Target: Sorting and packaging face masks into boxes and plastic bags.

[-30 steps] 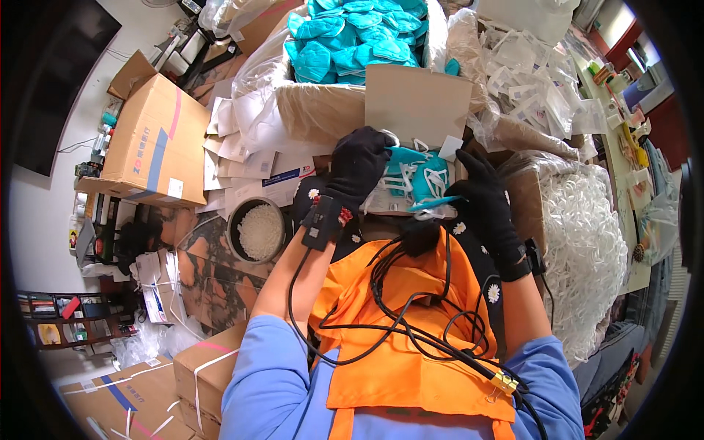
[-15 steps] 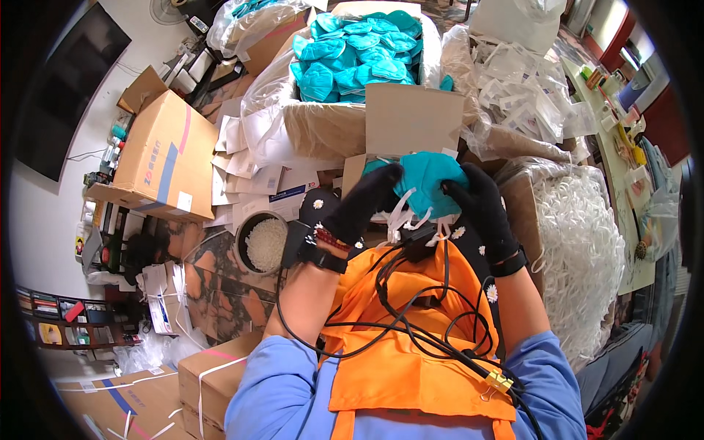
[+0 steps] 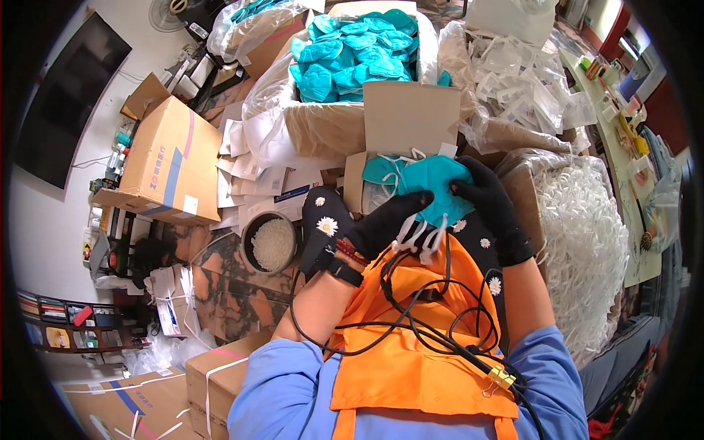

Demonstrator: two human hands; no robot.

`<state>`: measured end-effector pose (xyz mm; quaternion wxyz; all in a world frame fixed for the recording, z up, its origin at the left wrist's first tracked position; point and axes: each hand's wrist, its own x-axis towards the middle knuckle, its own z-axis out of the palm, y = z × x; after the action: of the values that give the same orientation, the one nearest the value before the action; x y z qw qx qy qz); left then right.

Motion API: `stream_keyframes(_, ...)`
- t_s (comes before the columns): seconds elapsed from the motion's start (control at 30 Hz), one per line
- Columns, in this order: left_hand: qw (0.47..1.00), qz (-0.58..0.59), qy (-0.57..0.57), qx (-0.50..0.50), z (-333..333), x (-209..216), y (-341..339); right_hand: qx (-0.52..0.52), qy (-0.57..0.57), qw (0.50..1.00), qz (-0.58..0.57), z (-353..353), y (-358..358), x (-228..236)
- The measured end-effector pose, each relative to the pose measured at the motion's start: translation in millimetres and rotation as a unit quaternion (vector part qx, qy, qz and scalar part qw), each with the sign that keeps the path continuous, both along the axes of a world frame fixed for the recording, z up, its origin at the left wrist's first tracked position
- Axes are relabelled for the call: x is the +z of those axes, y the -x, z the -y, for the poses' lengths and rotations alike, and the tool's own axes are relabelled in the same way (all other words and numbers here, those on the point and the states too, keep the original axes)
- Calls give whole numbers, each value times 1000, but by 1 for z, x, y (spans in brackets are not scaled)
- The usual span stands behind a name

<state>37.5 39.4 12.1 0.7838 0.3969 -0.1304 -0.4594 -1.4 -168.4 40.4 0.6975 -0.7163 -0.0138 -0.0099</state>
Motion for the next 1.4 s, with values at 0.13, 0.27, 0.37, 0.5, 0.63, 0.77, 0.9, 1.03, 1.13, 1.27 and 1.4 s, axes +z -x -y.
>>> stream_keyframes(0.13, 998, 62, -27, -5, -14, -7, -6, 26, 72, 997, -12, 11, 3, -5)
stream_keyframes(0.27, 932, 339, -125, 18, -11, -2, -3, 11, 116, 993, -28, 10, 6, 5)
stream_keyframes(0.37, 904, 307, -295, 32, -1, -10, -2, -106, 22, 994, 31, 5, 2, -6)
stream_keyframes(0.5, 653, 670, -292, 197, 1, -36, -6, -145, -67, 985, 58, -10, 17, -15)
stream_keyframes(0.63, 605, 701, -300, 230, 5, -40, -3, -69, -108, 990, -65, -52, 39, -22)
stream_keyframes(0.77, 876, 355, -219, 241, 6, -18, 7, -53, -29, 988, -143, -41, 38, -41)
stream_keyframes(0.9, 948, 158, -133, 243, 7, -6, 31, -44, 47, 980, -190, -47, 39, -27)
stream_keyframes(1.03, 782, 507, -302, 200, 3, -42, 18, 66, 142, 973, -167, -41, 45, -28)
stream_keyframes(1.13, 790, 528, -232, 208, 6, -40, 23, 87, -154, 948, -265, -25, 52, -26)
stream_keyframes(1.27, 758, 543, -271, 238, 27, -42, 43, -32, -448, 872, -193, -18, 53, -33)
stream_keyframes(1.4, 601, 691, -262, 304, 36, -57, 54, -165, 13, 982, 94, -4, 44, -38)
